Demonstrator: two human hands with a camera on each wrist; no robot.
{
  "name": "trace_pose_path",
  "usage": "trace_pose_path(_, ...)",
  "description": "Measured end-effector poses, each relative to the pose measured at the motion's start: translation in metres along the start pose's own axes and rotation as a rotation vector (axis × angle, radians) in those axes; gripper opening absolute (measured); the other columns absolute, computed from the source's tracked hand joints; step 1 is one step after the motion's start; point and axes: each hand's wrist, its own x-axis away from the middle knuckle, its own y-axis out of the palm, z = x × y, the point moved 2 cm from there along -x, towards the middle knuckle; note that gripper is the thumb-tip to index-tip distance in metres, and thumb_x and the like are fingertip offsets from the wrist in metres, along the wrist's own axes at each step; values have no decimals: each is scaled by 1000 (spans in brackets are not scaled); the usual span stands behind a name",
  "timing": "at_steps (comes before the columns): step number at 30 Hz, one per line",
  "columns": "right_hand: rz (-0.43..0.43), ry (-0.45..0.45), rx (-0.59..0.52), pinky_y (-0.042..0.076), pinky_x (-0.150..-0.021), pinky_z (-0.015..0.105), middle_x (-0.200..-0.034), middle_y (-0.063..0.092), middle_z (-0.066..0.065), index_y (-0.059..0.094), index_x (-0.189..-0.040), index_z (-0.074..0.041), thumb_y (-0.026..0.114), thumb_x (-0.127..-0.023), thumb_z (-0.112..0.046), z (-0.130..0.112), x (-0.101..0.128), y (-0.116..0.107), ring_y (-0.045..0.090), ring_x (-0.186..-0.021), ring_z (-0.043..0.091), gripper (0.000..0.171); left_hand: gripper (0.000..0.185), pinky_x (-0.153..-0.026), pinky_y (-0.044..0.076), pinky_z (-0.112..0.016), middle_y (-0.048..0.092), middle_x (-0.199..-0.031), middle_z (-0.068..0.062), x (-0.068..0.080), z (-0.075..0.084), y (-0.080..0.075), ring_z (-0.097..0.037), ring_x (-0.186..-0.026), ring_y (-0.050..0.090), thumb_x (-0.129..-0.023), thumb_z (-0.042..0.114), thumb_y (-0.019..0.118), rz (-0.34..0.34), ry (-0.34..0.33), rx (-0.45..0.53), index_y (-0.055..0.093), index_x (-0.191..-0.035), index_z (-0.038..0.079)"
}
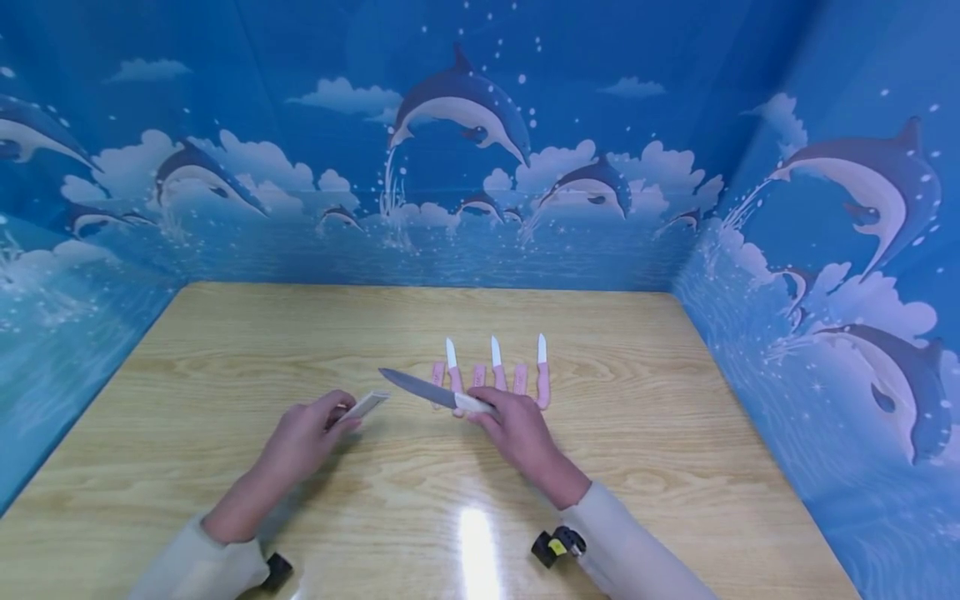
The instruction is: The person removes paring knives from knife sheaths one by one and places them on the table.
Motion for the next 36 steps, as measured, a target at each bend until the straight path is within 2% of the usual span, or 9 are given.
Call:
trace_pose_path(2,-9,-2,-15,57,-68,24,-102,73,9,69,-113,-6,75,-83,-7,-2,0,1,67,-78,13,31,14,-60,57,-30,73,-87,-15,0,0,2,-20,-70,69,-86,9,73,-27,-38,82,64,-96,6)
trace_pose_path(4,-15,-2,-25,56,-66,22,-101,73,10,70,-112,-6,75,-83,-6,-2,0,1,67,-76,12,29,15,-67,59,-33,72,-96,-19,-2,1,4,-26,-83,72,-88,9,70,-83,-120,206,63,-100,4)
trace_pose_path(9,-19,12,-23,56,-69,22,-99,73,7,70,-110,-6,76,-83,-8,-3,-1,3,67,-78,12,28,25,-92,54,-40,70,-106,-19,-4,-2,11,-27,-102,68,-96,8,59,-289,-361,633,53,-118,-2)
trace_pose_path(13,-20,23,-26,56,-70,23,-98,73,6,70,-109,-7,76,-83,-8,-4,-1,3,67,-78,11,27,34,-99,49,-38,67,-114,-23,-3,-4,14,-31,-108,65,-98,9,55,-399,-419,864,47,-125,-10)
trace_pose_path(21,-21,12,-93,54,-60,21,-97,73,6,69,-108,-8,75,-83,-8,0,0,6,66,-73,11,26,54,-98,50,-39,65,-119,-21,-1,-3,19,-33,-106,66,-98,12,54,-450,-429,936,31,-142,-10)
trace_pose_path(26,-63,38,-244,58,-72,23,-101,73,13,66,-106,-4,73,-85,-5,-1,-1,10,71,-93,25,22,56,-99,49,-41,64,-121,-21,0,0,20,-32,-108,65,-100,11,51,-488,-397,919,25,-146,-7)
trace_pose_path(28,-77,66,-304,59,-75,26,-101,72,16,65,-106,-1,72,-86,-6,-2,0,12,71,-94,28,21,55,-98,50,-41,64,-121,-21,0,2,20,-32,-108,65,-100,10,49,-496,-388,917,24,-147,-7)
trace_pose_path(31,-81,103,-358,60,-70,29,-98,72,19,63,-105,2,71,-88,-11,-3,0,13,72,-90,28,23,50,-95,52,-39,63,-120,-23,-1,3,20,-33,-107,65,-99,7,50,-481,-383,919,31,-143,-10)
trace_pose_path(36,-109,204,-432,58,-65,26,-89,73,17,61,-103,1,70,-90,-17,-7,0,13,72,-80,21,24,37,-90,55,-36,64,-116,-24,-3,5,19,-29,-101,66,-95,4,58,-402,-416,885,51,-127,-13)
